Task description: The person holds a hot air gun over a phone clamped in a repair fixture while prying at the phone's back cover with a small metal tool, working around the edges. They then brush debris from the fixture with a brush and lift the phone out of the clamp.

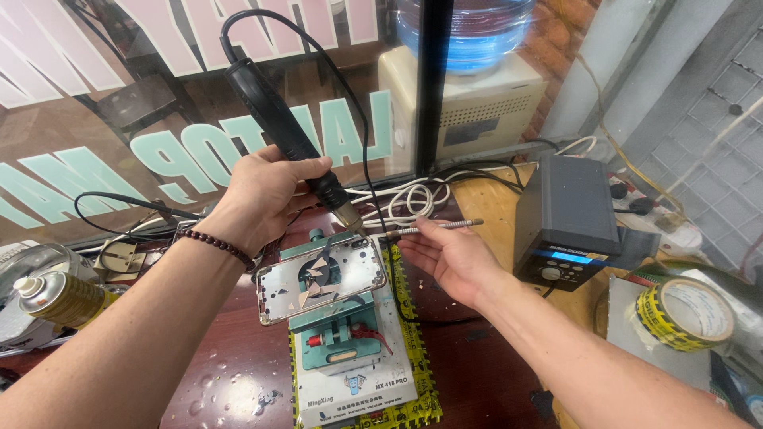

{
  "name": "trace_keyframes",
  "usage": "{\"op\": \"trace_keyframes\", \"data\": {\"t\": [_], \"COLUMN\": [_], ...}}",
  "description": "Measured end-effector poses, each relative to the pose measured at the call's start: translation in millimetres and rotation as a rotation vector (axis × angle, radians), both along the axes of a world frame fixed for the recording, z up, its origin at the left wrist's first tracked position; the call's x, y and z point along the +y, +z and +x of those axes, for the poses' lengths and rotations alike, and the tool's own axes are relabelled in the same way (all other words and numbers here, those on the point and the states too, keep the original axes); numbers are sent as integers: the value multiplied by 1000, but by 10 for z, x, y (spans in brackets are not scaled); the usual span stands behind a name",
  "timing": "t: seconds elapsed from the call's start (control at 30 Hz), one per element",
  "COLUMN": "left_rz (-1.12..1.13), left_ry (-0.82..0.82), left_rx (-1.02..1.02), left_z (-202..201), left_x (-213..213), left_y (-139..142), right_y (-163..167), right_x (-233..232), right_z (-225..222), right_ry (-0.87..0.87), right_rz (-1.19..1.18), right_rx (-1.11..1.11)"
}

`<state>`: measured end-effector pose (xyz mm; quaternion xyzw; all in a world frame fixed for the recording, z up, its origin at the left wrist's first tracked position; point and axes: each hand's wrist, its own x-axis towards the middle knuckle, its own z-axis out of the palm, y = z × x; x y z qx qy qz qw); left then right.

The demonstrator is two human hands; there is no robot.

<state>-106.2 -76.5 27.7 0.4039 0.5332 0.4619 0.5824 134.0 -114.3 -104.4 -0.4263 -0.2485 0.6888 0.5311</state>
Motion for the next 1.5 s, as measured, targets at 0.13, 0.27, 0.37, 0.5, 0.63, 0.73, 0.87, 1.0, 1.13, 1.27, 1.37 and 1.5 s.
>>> {"op": "trace_keyframes", "data": {"t": [0.13,0.27,0.37,0.5,0.63,0.73,0.87,1.0,1.13,1.27,1.37,1.5], "left_rz": [-23,-10,23,-30,-14,-26,-5,1,-13,2,-24,-11], "left_ry": [4,6,-30,-2,-6,-10,-23,-28,-22,-18,-15,-13], "left_rx": [45,49,11,51,47,50,30,26,51,18,39,49], "left_z": [16,26,25,19,27,31,20,10,0,4,-3,-11], "left_x": [-11,-11,0,1,0,14,36,46,35,25,21,24], "left_y": [19,25,23,20,24,26,12,-3,3,7,4,-3], "right_y": [46,50,-40,-144,-114,-42,-8,-61,-151,-243,-302,-305], "right_x": [-9,17,16,13,10,-21,-68,-86,-48,-8,7,13], "right_z": [-25,-11,-16,-16,-18,-32,-88,-81,-56,-43,-49,-48], "right_ry": [-18,-1,-13,-28,-24,-10,-83,-76,-65,-76,-70,-68], "right_rz": [186,162,21,-96,-111,95,162,57,-51,-84,-119,-150], "right_rx": [-210,-191,-17,84,114,-67,-186,20,110,135,180,204]}}
